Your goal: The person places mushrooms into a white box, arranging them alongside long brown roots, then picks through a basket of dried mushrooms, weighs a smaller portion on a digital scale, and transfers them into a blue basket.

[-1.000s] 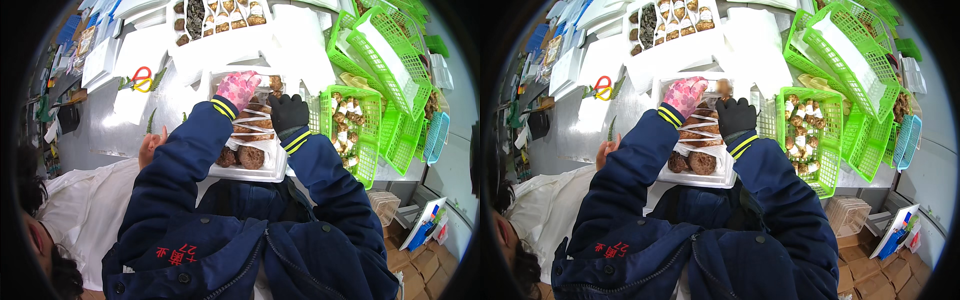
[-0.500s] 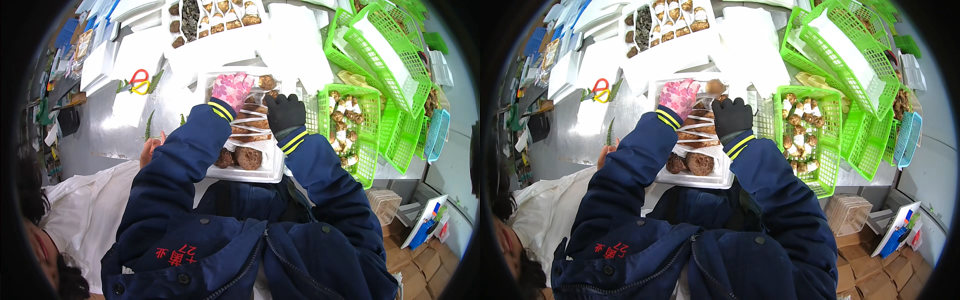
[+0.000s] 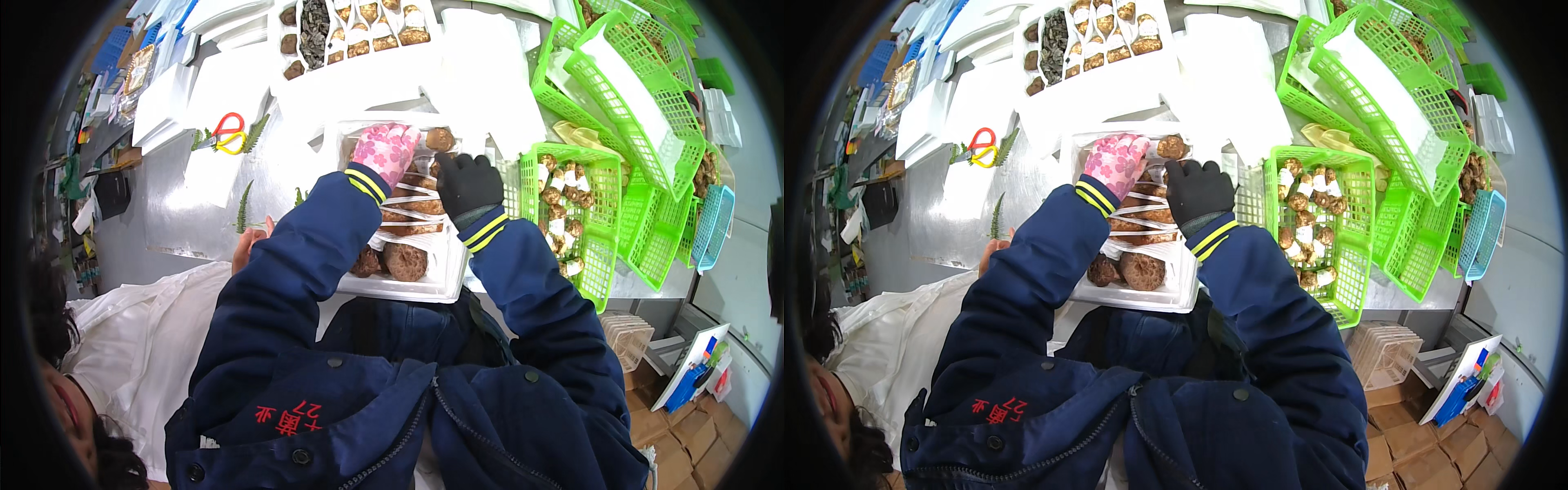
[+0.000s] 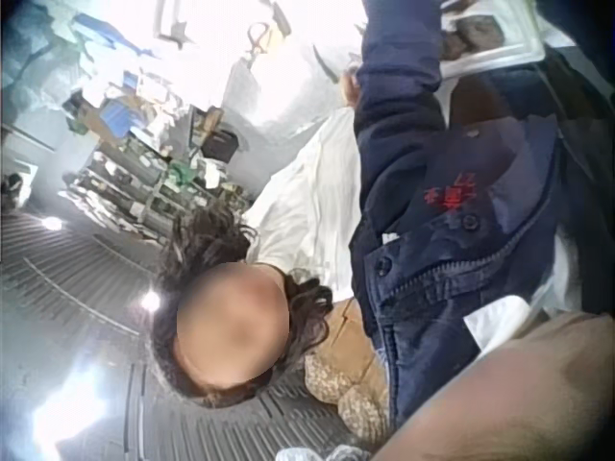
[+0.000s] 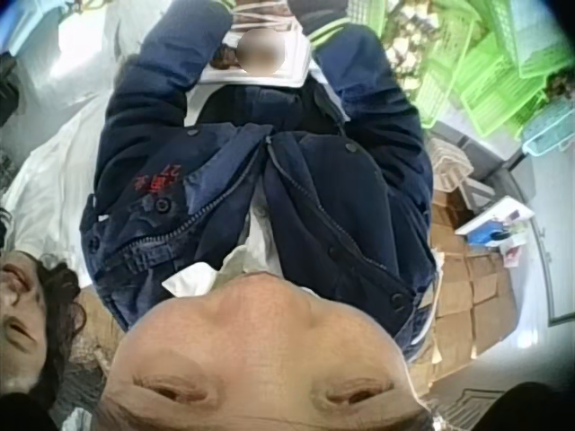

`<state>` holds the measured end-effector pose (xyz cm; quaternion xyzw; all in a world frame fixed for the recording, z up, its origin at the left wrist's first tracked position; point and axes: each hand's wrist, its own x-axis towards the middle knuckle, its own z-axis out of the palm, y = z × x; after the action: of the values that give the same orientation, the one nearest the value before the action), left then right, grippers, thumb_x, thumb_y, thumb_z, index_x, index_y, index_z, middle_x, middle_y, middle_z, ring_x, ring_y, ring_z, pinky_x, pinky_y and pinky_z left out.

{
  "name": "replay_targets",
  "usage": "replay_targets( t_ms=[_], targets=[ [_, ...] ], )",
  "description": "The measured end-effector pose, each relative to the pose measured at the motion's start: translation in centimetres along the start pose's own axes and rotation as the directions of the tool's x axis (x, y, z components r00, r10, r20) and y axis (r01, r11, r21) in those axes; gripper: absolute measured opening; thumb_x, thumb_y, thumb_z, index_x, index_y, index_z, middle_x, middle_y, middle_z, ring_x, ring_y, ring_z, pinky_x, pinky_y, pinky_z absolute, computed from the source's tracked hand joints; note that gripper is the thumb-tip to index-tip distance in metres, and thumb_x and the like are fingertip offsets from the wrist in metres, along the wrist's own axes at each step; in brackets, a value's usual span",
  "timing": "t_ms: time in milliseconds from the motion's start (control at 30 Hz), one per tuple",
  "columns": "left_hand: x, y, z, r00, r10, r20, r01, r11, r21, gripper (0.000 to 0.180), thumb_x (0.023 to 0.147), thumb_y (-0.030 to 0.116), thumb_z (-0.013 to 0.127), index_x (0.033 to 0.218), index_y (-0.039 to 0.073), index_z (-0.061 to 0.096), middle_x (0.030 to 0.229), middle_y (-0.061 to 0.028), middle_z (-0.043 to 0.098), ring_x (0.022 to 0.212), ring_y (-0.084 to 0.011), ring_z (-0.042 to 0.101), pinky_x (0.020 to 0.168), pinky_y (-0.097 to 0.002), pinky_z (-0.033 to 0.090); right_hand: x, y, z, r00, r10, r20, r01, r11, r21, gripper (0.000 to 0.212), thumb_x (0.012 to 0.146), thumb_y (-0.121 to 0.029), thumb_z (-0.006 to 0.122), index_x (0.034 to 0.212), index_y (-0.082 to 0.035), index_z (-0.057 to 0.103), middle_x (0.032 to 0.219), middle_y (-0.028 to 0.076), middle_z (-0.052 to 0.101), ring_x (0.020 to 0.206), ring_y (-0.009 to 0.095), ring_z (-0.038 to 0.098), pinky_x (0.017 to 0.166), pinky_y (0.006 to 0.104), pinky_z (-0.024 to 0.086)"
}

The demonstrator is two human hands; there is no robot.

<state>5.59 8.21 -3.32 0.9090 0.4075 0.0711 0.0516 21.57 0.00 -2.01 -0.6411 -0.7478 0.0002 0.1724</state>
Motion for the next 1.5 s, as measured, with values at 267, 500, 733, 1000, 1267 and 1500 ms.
replay_targets(
  t_ms=[267,500,733,1000,1267,1500],
  targets=[
    [-0.2,-0.1,0.8,0.997,-0.033,-0.068,0.02,0.984,-0.175,0.031,0.077,0.012,0.058,0.108,0.014,0.056,0.094,-0.0091,0.059,0.089,-0.0291,0.055,0.079,-0.0402,0.044,3.4,0.9,-0.3,0.994,0.102,0.032,-0.09,0.959,-0.271,0.02,0.071,-0.03,0.063,0.089,-0.022,0.063,0.079,0.004,0.051,0.075,0.025,0.052,0.055,0.0395,0.042],
    [0.0,-0.2,0.9,0.999,-0.029,-0.027,0.026,0.995,-0.1,0.031,0.078,0.015,0.057,0.109,0.017,0.059,0.095,-0.0059,0.06,0.088,-0.0264,0.057,0.078,-0.0384,0.045,3.9,0.6,0.0,0.995,0.088,0.041,-0.073,0.957,-0.28,0.011,0.07,-0.022,0.057,0.07,-0.013,0.064,0.079,0.004,0.053,0.076,0.024,0.052,0.058,0.0404,0.041],
    [-0.5,1.4,0.2,0.988,-0.128,-0.082,0.122,0.99,-0.074,0.03,0.077,0.006,0.05,0.105,0.013,0.058,0.1,-0.0076,0.059,0.091,-0.0275,0.056,0.08,-0.0377,0.045,4.3,0.4,1.2,0.986,0.15,0.077,-0.116,0.934,-0.338,0.01,0.071,-0.019,0.057,0.067,-0.012,0.064,0.081,0.001,0.054,0.081,0.022,0.052,0.06,0.0401,0.041],
    [-1.1,0.1,-1.0,0.988,-0.099,-0.116,0.076,0.979,-0.188,0.031,0.076,0.001,0.048,0.104,0.008,0.059,0.099,-0.0115,0.061,0.089,-0.0288,0.058,0.08,-0.0365,0.047,4.4,0.5,1.1,0.994,0.087,0.07,-0.055,0.926,-0.374,0.011,0.069,-0.026,0.06,0.068,-0.016,0.064,0.077,0.002,0.054,0.076,0.023,0.053,0.056,0.04,0.042],
    [-4.6,-3.9,-2.5,0.993,0.0,-0.116,0.01,0.996,0.085,0.028,0.077,0.008,0.051,0.103,0.017,0.06,0.1,-0.0042,0.061,0.097,-0.0211,0.056,0.096,-0.0439,0.031,4.3,-2.4,1.5,0.984,-0.173,0.032,0.176,0.966,-0.189,0.015,0.072,-0.017,0.056,0.086,-0.013,0.058,0.078,0.003,0.056,0.076,0.022,0.054,0.057,0.0379,0.041],
    [-3.6,-3.0,-0.8,0.996,-0.071,0.047,0.06,0.978,0.199,0.022,0.083,0.025,0.052,0.1,0.014,0.058,0.098,-0.0046,0.06,0.098,-0.0216,0.055,0.101,-0.0468,0.026,4.7,-2.7,3.7,0.997,-0.067,0.049,0.077,0.968,-0.237,0.012,0.073,-0.019,0.056,0.084,-0.015,0.06,0.076,0.003,0.056,0.074,0.021,0.056,0.054,0.0378,0.043]
  ],
)
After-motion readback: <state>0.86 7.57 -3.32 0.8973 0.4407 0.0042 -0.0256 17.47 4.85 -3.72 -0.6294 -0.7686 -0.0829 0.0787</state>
